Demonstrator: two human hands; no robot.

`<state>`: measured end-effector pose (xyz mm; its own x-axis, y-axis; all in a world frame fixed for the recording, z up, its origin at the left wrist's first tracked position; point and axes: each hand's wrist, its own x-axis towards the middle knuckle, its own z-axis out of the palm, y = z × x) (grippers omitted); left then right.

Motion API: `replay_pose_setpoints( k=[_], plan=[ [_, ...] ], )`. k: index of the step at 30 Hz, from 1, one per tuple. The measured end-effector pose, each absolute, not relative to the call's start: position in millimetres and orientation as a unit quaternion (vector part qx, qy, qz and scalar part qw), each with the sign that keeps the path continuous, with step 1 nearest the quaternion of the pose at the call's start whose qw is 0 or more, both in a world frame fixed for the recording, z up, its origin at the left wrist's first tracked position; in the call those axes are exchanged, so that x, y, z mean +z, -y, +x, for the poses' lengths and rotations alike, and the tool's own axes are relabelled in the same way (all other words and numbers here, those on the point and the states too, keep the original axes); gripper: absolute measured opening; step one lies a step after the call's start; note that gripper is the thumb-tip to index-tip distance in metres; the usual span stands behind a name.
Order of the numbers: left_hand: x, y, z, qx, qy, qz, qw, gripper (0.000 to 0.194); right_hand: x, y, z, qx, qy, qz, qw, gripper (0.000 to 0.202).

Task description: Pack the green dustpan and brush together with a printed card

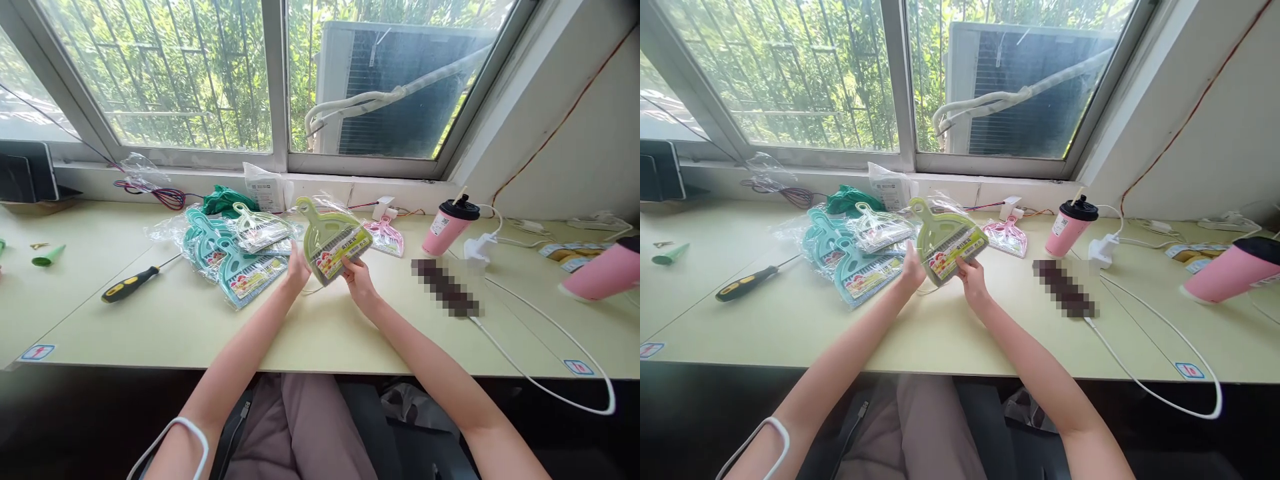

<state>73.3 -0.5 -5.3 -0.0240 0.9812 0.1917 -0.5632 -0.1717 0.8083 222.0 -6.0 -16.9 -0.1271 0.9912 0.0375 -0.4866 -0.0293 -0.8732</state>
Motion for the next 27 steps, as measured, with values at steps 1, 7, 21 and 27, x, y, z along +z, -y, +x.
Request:
replay_pose_setpoints(
  k=[1,7,21,27],
  plan=[
    [-2.8,1.4,75.2,0.655,-0.27,0.395,0.584,0.071,-18.1,2.7,223.6,0.629,0.377,-0.327,0.596,0.039],
    [-2.4,13.7,89.4,0.665,-0.349,0.508,0.422,0.071,-21.6,-4.7,225.5,0.612,0.367,-0.329,0.618,0.04],
    [-2.0,16.4,93.3,0.667,-0.356,0.525,0.391,0.076,-12.0,-21.6,242.2,0.639,0.299,-0.39,0.592,0.04],
    [-9.0,11.6,92.3,0.659,-0.367,0.54,0.374,0.072,-10.5,-27.8,253.2,0.632,0.298,-0.448,0.558,0.03]
  ],
)
